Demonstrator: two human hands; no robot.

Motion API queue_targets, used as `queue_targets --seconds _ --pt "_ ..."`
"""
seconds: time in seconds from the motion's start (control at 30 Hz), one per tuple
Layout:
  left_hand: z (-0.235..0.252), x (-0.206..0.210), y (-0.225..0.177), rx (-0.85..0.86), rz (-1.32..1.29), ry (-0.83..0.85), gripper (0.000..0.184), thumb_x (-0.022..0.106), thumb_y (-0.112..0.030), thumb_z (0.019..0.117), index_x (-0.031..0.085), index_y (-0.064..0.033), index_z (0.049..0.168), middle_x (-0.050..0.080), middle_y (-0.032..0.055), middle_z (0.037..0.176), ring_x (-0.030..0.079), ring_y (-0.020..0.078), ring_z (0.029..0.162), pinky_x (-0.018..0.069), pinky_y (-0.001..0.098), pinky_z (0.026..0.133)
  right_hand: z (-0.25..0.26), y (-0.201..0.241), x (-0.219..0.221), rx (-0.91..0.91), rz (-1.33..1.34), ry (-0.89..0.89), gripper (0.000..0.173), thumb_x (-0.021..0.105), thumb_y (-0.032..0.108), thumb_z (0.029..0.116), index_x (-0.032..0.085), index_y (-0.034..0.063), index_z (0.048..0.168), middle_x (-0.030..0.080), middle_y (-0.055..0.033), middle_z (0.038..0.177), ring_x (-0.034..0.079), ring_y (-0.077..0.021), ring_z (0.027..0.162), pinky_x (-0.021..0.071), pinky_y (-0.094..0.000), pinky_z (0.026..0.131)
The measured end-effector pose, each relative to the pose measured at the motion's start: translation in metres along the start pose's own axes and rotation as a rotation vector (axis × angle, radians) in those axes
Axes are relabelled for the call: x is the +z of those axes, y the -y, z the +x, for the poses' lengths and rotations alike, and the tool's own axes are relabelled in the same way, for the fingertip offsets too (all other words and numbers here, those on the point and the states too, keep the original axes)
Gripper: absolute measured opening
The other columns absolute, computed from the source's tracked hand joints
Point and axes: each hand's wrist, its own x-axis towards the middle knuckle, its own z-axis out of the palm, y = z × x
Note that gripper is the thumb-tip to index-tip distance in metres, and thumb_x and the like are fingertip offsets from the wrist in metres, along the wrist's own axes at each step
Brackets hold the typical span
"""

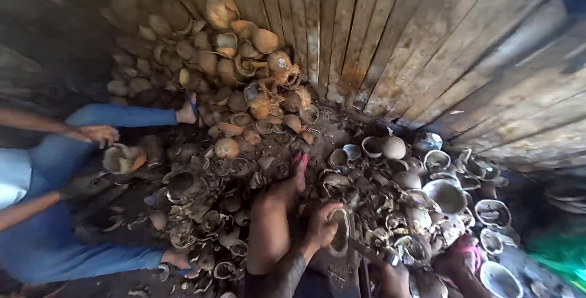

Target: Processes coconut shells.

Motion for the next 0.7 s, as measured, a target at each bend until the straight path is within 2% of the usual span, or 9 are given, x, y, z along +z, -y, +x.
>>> queue_targets --seconds 0.1,0.17,0.27,0.37,0.43,0.5,0.6,0.67,0.7 --pt "0.001 -0.004 -0.007 -0.053 -0.025 0.002 0.049 0.056 0.007 0.0814 0.068 0.0001 0.129 0.067 0.0121 0.132 0.062 0.0171 0.124 0.0497 0.0362 0.109 0.077 0.003 -0.013 -0.134 -0.206 0.223 0.04 0.077 0.009 0.0808 0.064 -0.0017 0.116 0.067 -0.0125 0.082 0.061 -0.0202 0.061 0.055 -0.0416 0.055" --pt "-0.002 0.0 -0.008 -0.059 0.02 0.005 0.048 0.056 0.007 0.0833 0.068 -0.0016 0.13 0.068 0.011 0.132 0.063 0.0163 0.124 0.0505 0.0363 0.109 0.103 0.033 -0.016 -0.145 -0.362 0.39 0.056 0.082 0.01 0.0802 0.059 -0.0011 0.13 0.069 -0.0153 0.101 0.067 -0.0219 0.08 0.0596 -0.0435 0.072" --pt "0.001 0.006 0.001 -0.016 0.057 -0.025 0.047 0.051 0.004 0.0832 0.069 -0.0014 0.126 0.07 0.0116 0.127 0.066 0.0168 0.118 0.0539 0.0373 0.102 0.108 0.058 -0.005 -0.277 -0.489 0.462 0.056 0.09 0.014 0.0714 0.065 -0.0001 0.119 0.07 -0.011 0.103 0.067 -0.0172 0.09 0.058 -0.0386 0.083" --pt "0.003 0.008 0.002 -0.059 0.131 -0.037 0.047 0.049 -0.001 0.0858 0.07 -0.0071 0.127 0.071 0.0089 0.125 0.067 0.0155 0.112 0.056 0.0376 0.093 0.083 0.066 0.0 -0.557 -0.708 0.541 0.052 0.088 0.023 0.0734 0.067 -0.0002 0.115 0.07 -0.0129 0.101 0.068 -0.0211 0.093 0.0569 -0.0424 0.089" --pt "0.0 0.008 0.001 -0.107 0.172 -0.029 0.046 0.049 -0.001 0.0885 0.07 -0.0097 0.129 0.07 0.0078 0.127 0.068 0.0158 0.111 0.0562 0.0382 0.091 0.058 0.059 -0.003 -0.57 -0.731 0.507 0.048 0.085 0.026 0.0778 0.067 0.0003 0.114 0.07 -0.0129 0.097 0.068 -0.0227 0.089 0.0564 -0.0446 0.086" --pt "-0.003 0.008 0.001 -0.141 0.176 -0.067 0.044 0.049 -0.001 0.0903 0.07 -0.0093 0.128 0.071 0.0085 0.126 0.069 0.0158 0.105 0.057 0.0375 0.088 0.029 0.032 -0.011 -0.444 -0.486 0.287 0.046 0.087 0.026 0.0767 0.065 -0.0007 0.107 0.064 -0.0086 0.086 0.062 -0.0178 0.076 0.0561 -0.04 0.076" --pt "-0.006 0.013 -0.003 -0.18 0.163 -0.16 0.043 0.047 0.001 0.0908 0.07 -0.0043 0.127 0.071 0.0133 0.12 0.068 0.0165 0.091 0.0554 0.0359 0.08 -0.011 0.003 -0.004 -0.336 -0.151 -0.021 0.035 0.087 0.014 0.0744 0.063 0.0 0.096 0.059 -0.0046 0.07 0.056 -0.0137 0.059 0.0531 -0.0359 0.059" --pt "-0.008 0.013 0.003 -0.168 0.159 -0.168 0.044 0.047 0.001 0.0891 0.07 -0.0044 0.126 0.072 0.0126 0.117 0.067 0.0153 0.087 0.055 0.0347 0.077 -0.011 -0.01 0.012 -0.323 -0.056 -0.103 0.031 0.085 0.007 0.0733 0.062 0.0006 0.093 0.057 -0.0038 0.066 0.054 -0.013 0.051 0.0514 -0.0338 0.05" --pt "-0.007 0.012 0.008 -0.159 0.157 -0.166 0.045 0.047 0.001 0.0878 0.071 -0.0053 0.125 0.072 0.0119 0.117 0.068 0.0149 0.088 0.055 0.0347 0.077 0.002 -0.015 0.017 -0.353 -0.049 -0.122 0.031 0.086 0.007 0.0714 0.062 0.0013 0.091 0.057 -0.0029 0.065 0.054 -0.012 0.052 0.0511 -0.0324 0.05"
